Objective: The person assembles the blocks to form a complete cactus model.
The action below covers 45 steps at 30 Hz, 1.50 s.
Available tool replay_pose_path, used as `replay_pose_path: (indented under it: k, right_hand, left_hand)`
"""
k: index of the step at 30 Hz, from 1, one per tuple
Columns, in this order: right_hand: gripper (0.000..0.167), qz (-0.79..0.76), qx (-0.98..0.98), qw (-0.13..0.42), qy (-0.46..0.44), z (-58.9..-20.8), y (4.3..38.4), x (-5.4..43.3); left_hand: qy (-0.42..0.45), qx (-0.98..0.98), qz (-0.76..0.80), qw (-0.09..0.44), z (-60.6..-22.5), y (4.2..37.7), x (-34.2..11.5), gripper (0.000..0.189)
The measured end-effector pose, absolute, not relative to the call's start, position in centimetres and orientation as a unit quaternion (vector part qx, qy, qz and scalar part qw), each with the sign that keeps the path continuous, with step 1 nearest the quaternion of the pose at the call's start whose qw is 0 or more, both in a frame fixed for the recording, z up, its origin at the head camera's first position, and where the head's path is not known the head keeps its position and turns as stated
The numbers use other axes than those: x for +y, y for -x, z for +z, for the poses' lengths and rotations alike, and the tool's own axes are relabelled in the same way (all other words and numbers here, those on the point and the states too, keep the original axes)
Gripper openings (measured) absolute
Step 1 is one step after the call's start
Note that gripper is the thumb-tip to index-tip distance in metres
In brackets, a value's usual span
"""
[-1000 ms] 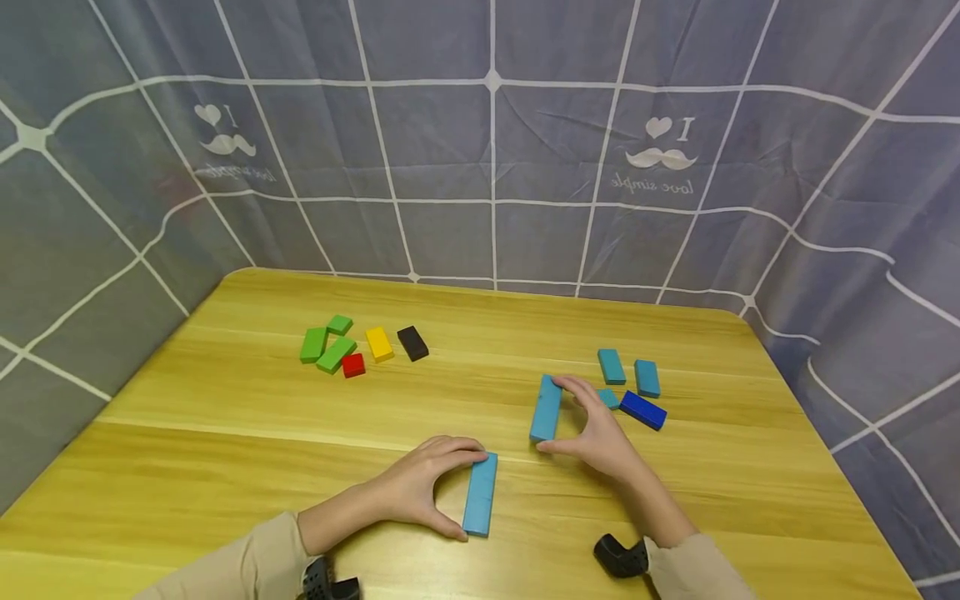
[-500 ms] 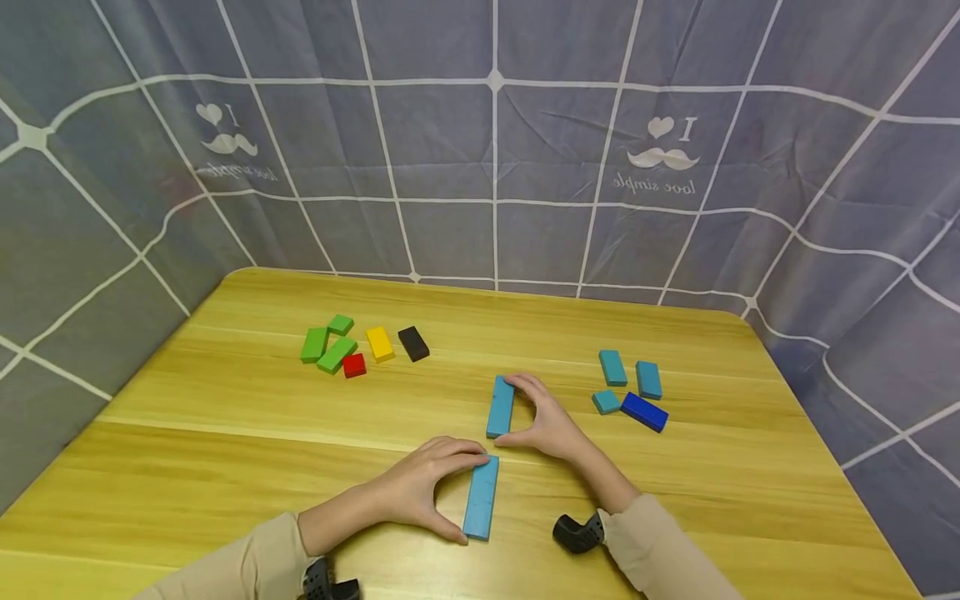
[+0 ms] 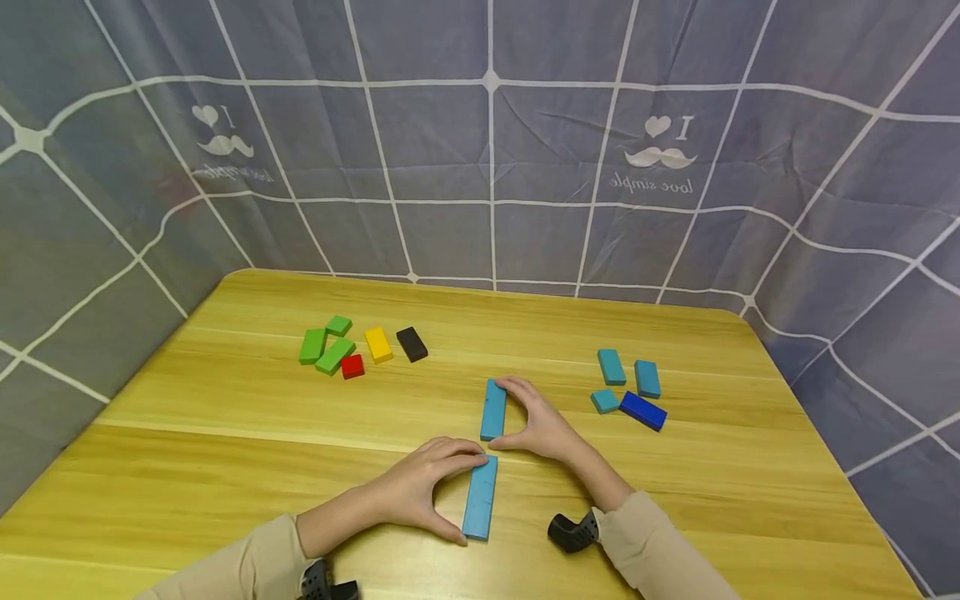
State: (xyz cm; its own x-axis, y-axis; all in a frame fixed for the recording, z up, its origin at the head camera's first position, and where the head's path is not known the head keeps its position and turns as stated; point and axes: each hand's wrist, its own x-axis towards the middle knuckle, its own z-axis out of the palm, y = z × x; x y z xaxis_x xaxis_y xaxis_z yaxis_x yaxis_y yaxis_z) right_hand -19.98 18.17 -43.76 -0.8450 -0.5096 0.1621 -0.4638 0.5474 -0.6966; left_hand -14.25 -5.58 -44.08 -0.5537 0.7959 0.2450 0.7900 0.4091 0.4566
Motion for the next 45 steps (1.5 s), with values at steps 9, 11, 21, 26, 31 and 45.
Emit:
replay_pose_path:
  k: [9, 11, 21, 26, 31, 45]
  right_hand:
    - [0.080, -0.388, 0.875, 0.057, 0.284, -43.6, 20.2, 18.5]
    - [0.072, -0.396, 0.871, 0.062, 0.283, -43.6, 20.3, 18.6]
    - [0.050, -0.419, 0.862, 0.054, 0.280, -43.7, 20.6, 18.7]
    - [0.051, -0.421, 0.862, 0.049, 0.277, -43.8, 20.7, 18.6]
    - [0.051, -0.424, 0.861, 0.048, 0.276, -43.7, 20.6, 18.6]
    - [0.048, -0.436, 0.854, 0.033, 0.283, -43.8, 20.5, 18.5]
  left_hand:
    - [-0.473, 0.839, 0.271, 0.011, -44.2, 14.3, -5.6, 0.088]
    - [-0.473, 0.839, 0.270, 0.010, -44.2, 14.3, -5.6, 0.088]
    - [-0.430, 0.849, 0.307, 0.020, -43.9, 14.2, -4.9, 0.051]
    - [-0.395, 0.851, 0.345, 0.002, -44.0, 14.4, -4.2, 0.034]
    - [-0.384, 0.848, 0.366, -0.017, -44.1, 14.7, -3.8, 0.030]
    - [-0.324, 0.875, 0.359, -0.019, -44.1, 15.1, -3.8, 0.066]
